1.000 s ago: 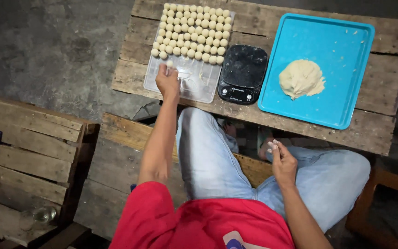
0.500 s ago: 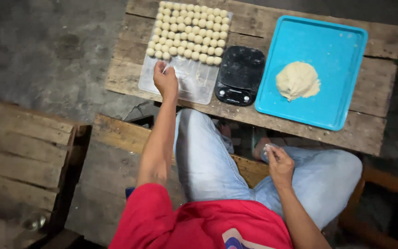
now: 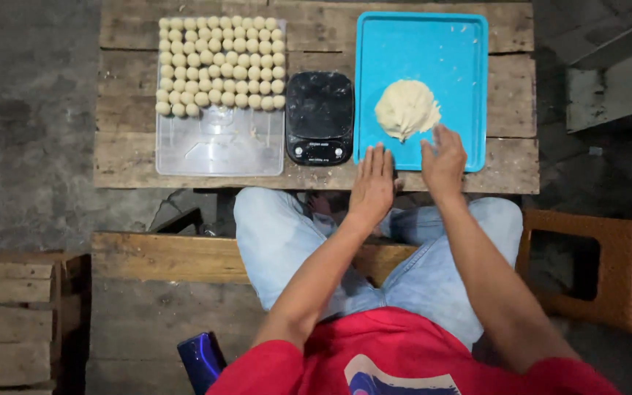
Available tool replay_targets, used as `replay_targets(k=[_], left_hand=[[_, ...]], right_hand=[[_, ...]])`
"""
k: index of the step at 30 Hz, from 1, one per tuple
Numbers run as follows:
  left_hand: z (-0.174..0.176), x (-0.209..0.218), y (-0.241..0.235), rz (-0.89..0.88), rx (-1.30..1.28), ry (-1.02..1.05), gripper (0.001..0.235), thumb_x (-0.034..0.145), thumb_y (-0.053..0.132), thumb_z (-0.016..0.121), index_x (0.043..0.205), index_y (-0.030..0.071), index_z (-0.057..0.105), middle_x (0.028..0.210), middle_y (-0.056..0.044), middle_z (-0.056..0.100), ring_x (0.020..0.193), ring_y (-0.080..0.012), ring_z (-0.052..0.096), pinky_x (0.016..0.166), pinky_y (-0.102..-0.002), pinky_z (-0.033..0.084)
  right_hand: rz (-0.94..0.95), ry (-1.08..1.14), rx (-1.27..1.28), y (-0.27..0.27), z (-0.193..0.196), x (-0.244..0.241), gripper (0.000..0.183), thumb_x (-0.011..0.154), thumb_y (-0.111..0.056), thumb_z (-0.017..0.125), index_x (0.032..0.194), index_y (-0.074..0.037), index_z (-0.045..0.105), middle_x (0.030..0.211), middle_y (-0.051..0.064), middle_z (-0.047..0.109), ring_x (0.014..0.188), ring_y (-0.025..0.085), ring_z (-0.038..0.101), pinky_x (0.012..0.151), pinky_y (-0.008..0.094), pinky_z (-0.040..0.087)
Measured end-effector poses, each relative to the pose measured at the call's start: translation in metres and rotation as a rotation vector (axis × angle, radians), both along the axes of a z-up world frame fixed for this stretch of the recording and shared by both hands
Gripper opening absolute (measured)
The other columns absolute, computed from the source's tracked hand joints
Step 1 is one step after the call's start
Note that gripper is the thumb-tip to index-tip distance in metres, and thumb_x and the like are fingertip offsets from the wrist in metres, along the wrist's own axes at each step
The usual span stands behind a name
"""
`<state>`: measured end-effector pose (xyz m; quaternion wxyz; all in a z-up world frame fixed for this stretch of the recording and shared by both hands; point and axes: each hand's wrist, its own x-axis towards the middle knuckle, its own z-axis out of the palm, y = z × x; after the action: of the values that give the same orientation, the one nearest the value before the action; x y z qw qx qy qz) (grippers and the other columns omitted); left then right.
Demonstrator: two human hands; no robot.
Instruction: The person sits on a low bench and repeatedly pinches off small pieces of dough from a large mass on a blue tray. They roll each piece between their palms to form a smooth ball and place it into a clear plastic container. A digital scale is visible on the table between the tray and the container.
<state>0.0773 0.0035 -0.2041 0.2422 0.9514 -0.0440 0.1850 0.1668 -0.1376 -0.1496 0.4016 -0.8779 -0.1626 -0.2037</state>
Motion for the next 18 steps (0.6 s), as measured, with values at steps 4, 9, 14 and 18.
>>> replay_targets(k=[4, 9, 14, 18], left_hand=[[-0.027, 0.018, -0.011, 0.12, 0.156, -0.039, 0.058, 0.09, 0.033, 0.072, 0.136, -0.001, 0.06, 0.148, -0.026, 0.054, 0.139, -0.0441, 0.052, 0.116, -0.056, 0.043], [-0.022, 0.037, -0.013, 0.159, 0.261, -0.062, 0.03, 0.094, 0.017, 0.064, 0.118, 0.002, 0.071, 0.131, -0.022, 0.064, 0.122, -0.041, 0.065, 0.091, -0.051, 0.058], [-0.005, 0.041, -0.013, 0.087, 0.243, 0.118, 0.031, 0.092, 0.009, 0.06, 0.117, -0.003, 0.073, 0.132, -0.03, 0.062, 0.122, -0.0503, 0.064, 0.079, -0.055, 0.06], [-0.009, 0.044, -0.013, 0.094, 0.258, 0.094, 0.031, 0.09, 0.009, 0.063, 0.115, -0.004, 0.074, 0.13, -0.03, 0.064, 0.12, -0.0505, 0.065, 0.079, -0.053, 0.06]], right_hand=[[0.051, 0.208, -0.253, -0.022, -0.019, 0.058, 0.073, 0.081, -0.011, 0.088, 0.141, 0.015, 0.056, 0.136, 0.036, 0.055, 0.131, 0.052, 0.051, 0.113, 0.056, 0.041], [0.16, 0.397, -0.453, -0.025, -0.024, 0.095, 0.102, 0.074, -0.035, 0.092, 0.156, 0.003, 0.047, 0.159, 0.026, 0.044, 0.151, 0.036, 0.035, 0.127, 0.045, 0.028], [0.127, 0.46, -0.555, -0.012, -0.031, 0.098, 0.094, 0.079, -0.036, 0.089, 0.154, 0.003, 0.048, 0.159, 0.024, 0.046, 0.15, 0.033, 0.039, 0.124, 0.045, 0.033], [0.13, 0.419, -0.564, -0.019, -0.047, 0.105, 0.087, 0.08, -0.037, 0.089, 0.151, 0.0, 0.055, 0.155, 0.021, 0.052, 0.146, 0.034, 0.045, 0.12, 0.048, 0.038]])
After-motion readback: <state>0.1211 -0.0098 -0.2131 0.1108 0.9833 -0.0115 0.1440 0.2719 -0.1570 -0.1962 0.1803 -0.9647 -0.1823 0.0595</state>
